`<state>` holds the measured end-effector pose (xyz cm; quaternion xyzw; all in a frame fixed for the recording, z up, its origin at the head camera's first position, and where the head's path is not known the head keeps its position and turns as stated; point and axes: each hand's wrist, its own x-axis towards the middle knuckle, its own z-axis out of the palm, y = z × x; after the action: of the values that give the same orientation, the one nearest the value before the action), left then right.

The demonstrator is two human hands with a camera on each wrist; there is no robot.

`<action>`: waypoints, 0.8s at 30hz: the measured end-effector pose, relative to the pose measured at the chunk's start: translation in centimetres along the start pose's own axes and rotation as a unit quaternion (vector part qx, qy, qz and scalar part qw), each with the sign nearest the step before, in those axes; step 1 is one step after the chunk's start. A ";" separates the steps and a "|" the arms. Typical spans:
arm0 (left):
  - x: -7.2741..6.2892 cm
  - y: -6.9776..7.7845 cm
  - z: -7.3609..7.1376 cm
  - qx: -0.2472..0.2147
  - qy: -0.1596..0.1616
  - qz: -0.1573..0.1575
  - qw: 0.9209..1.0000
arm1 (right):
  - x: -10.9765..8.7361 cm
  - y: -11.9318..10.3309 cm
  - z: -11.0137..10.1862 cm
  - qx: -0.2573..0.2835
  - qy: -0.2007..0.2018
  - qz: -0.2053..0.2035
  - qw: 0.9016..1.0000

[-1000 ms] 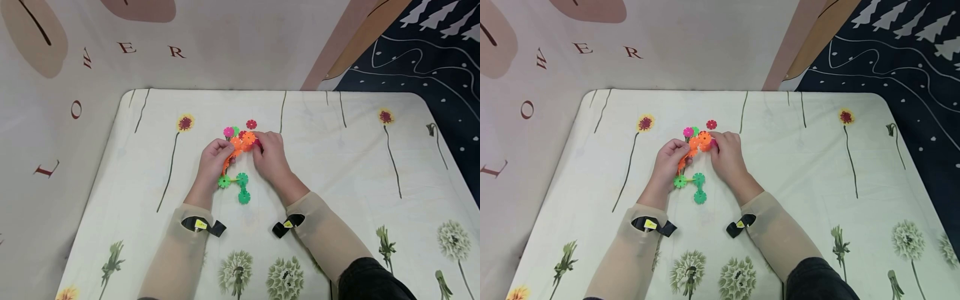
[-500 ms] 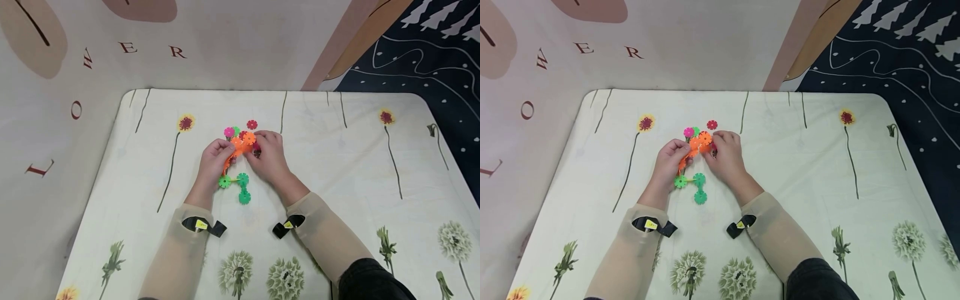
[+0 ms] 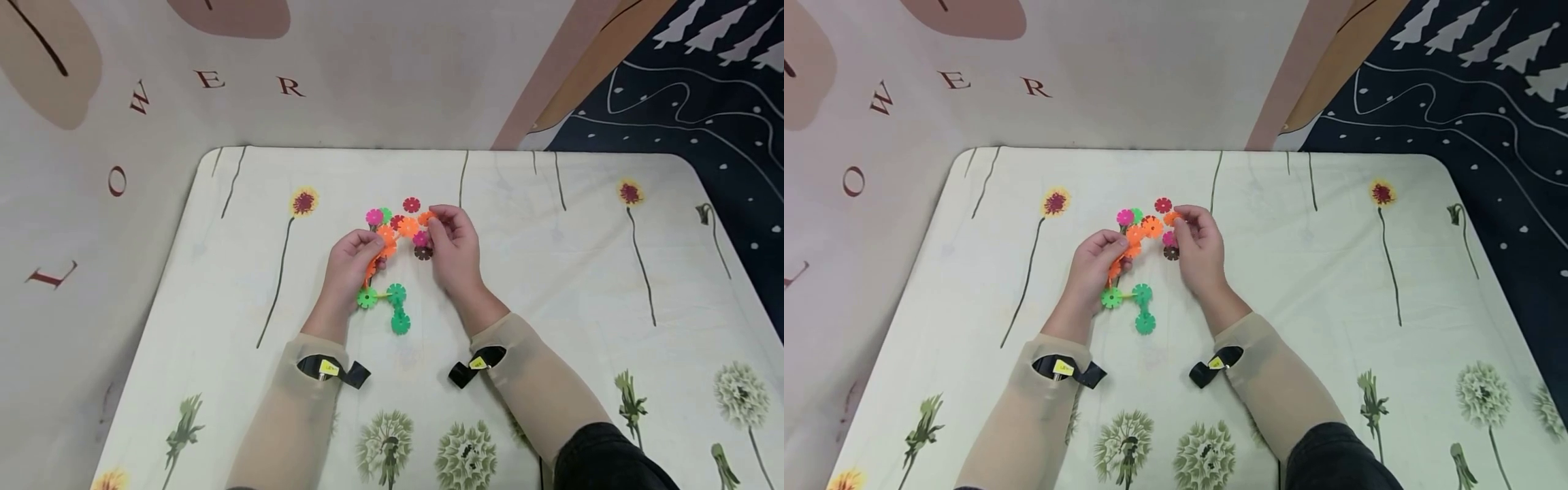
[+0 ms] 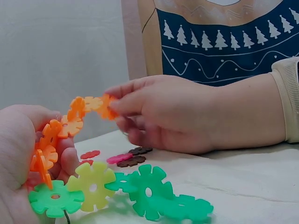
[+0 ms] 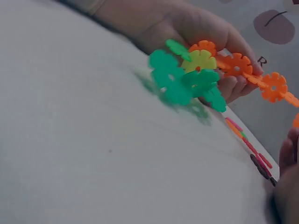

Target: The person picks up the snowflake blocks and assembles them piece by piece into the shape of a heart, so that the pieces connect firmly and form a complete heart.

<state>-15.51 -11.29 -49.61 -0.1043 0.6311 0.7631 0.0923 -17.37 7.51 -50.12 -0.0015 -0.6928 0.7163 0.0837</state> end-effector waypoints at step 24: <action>0.1 -0.2 0.0 0.002 0.000 0.001 1.000 | 0.4 -0.6 0.2 0.267 -0.056 0.099 0.957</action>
<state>-15.55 -11.28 -49.83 -0.1032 0.6330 0.7618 0.0913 -17.75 7.40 -49.45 -0.0077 -0.4761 0.8789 -0.0290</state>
